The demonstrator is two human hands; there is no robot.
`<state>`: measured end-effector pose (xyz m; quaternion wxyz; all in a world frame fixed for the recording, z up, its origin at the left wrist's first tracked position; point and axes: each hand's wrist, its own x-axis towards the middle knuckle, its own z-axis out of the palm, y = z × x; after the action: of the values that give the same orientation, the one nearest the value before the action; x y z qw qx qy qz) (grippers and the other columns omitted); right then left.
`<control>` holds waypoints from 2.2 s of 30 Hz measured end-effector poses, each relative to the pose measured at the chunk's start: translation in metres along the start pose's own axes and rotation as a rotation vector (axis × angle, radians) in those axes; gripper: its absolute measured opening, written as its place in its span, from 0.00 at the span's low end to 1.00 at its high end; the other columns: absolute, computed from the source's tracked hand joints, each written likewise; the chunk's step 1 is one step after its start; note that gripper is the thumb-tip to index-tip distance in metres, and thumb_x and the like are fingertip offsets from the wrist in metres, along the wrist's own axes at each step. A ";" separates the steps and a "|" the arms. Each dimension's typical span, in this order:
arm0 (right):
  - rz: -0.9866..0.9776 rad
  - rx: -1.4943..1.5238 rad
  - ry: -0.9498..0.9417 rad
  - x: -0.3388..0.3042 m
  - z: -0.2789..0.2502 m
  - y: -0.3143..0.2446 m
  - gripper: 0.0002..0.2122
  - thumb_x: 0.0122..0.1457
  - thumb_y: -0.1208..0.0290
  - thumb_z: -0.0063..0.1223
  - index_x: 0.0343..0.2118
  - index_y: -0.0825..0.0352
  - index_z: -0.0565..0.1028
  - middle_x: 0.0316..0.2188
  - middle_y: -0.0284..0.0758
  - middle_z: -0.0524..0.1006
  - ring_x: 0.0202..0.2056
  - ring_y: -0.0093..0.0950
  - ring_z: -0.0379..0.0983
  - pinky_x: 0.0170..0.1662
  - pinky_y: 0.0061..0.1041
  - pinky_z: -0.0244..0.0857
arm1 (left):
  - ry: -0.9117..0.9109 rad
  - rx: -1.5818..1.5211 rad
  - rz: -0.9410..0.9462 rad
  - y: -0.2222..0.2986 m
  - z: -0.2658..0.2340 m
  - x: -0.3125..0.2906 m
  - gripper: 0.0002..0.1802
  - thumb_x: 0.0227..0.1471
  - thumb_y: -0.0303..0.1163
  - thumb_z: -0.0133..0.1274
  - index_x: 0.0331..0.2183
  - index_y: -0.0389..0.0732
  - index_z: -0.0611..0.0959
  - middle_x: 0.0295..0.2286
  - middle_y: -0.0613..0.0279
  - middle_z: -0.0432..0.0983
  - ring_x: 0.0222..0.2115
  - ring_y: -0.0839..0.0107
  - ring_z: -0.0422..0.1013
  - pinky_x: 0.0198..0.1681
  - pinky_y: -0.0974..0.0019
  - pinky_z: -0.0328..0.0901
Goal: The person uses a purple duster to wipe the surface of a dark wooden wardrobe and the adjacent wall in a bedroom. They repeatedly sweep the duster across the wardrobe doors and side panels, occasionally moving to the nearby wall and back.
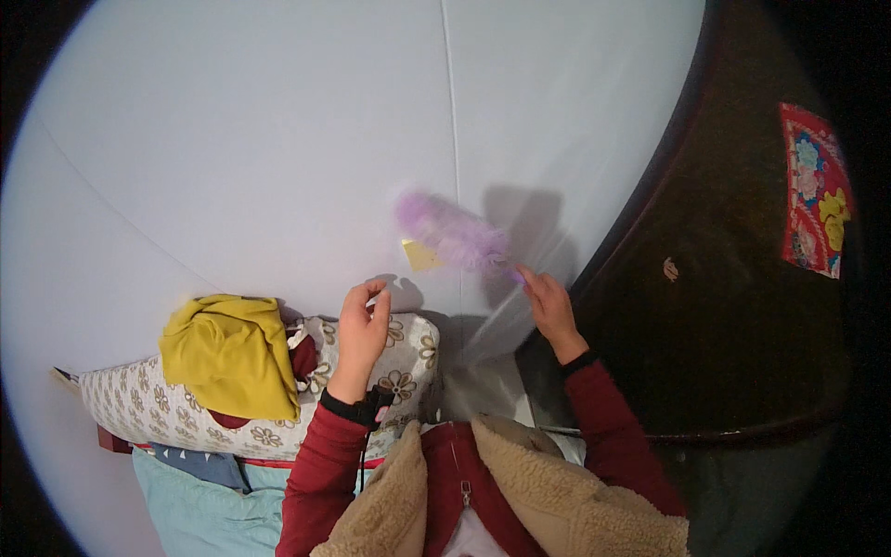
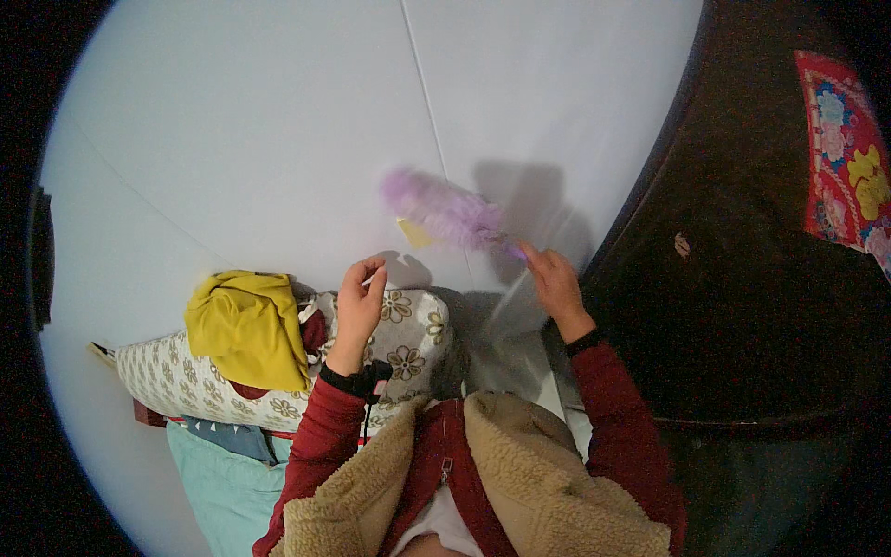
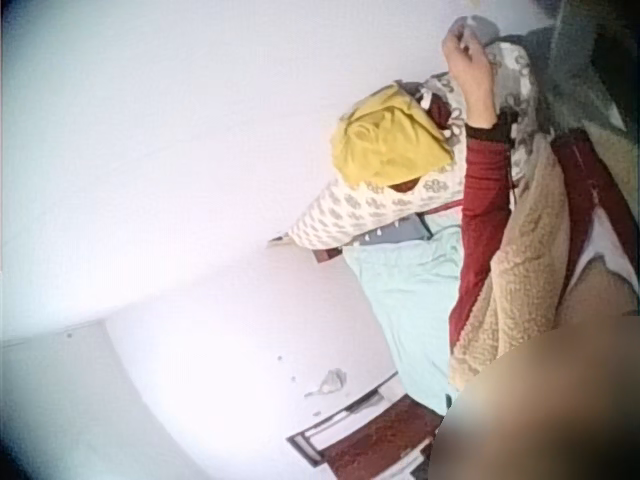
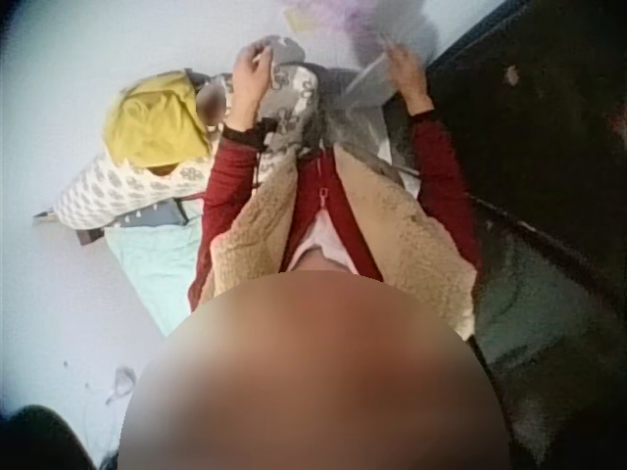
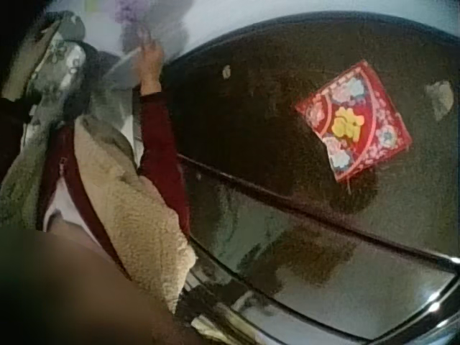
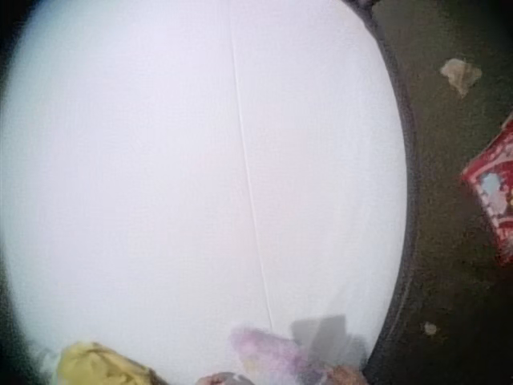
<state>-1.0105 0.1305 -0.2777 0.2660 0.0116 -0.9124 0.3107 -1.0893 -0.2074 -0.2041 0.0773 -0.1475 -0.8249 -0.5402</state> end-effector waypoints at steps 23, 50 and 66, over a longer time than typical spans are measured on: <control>0.008 -0.127 -0.449 -0.004 0.024 -0.012 0.19 0.68 0.70 0.47 0.61 0.54 0.73 0.36 0.46 0.77 0.39 0.47 0.75 0.43 0.44 0.70 | 0.145 0.105 -0.133 -0.057 -0.034 -0.008 0.21 0.58 0.31 0.58 0.49 0.30 0.77 0.45 0.44 0.79 0.48 0.56 0.77 0.52 0.58 0.70; 0.372 0.774 0.252 -0.005 0.058 0.011 0.10 0.73 0.69 0.39 0.45 0.68 0.72 0.29 0.29 0.72 0.31 0.22 0.68 0.40 0.25 0.67 | -0.330 0.023 -0.080 -0.005 0.065 0.001 0.21 0.62 0.32 0.58 0.54 0.33 0.78 0.51 0.50 0.77 0.52 0.62 0.74 0.49 0.63 0.72; 0.379 1.173 0.393 0.058 0.063 -0.060 0.07 0.73 0.66 0.39 0.46 0.63 0.63 0.27 0.29 0.68 0.26 0.22 0.67 0.38 0.32 0.73 | -0.387 -0.024 -0.110 -0.015 0.074 -0.007 0.23 0.62 0.29 0.57 0.56 0.31 0.73 0.50 0.48 0.77 0.52 0.62 0.74 0.56 0.62 0.68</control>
<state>-1.0789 0.0546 -0.2574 0.3183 -0.0633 -0.5117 0.7955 -1.0854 -0.1466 -0.2493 -0.1140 -0.2042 -0.8247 -0.5150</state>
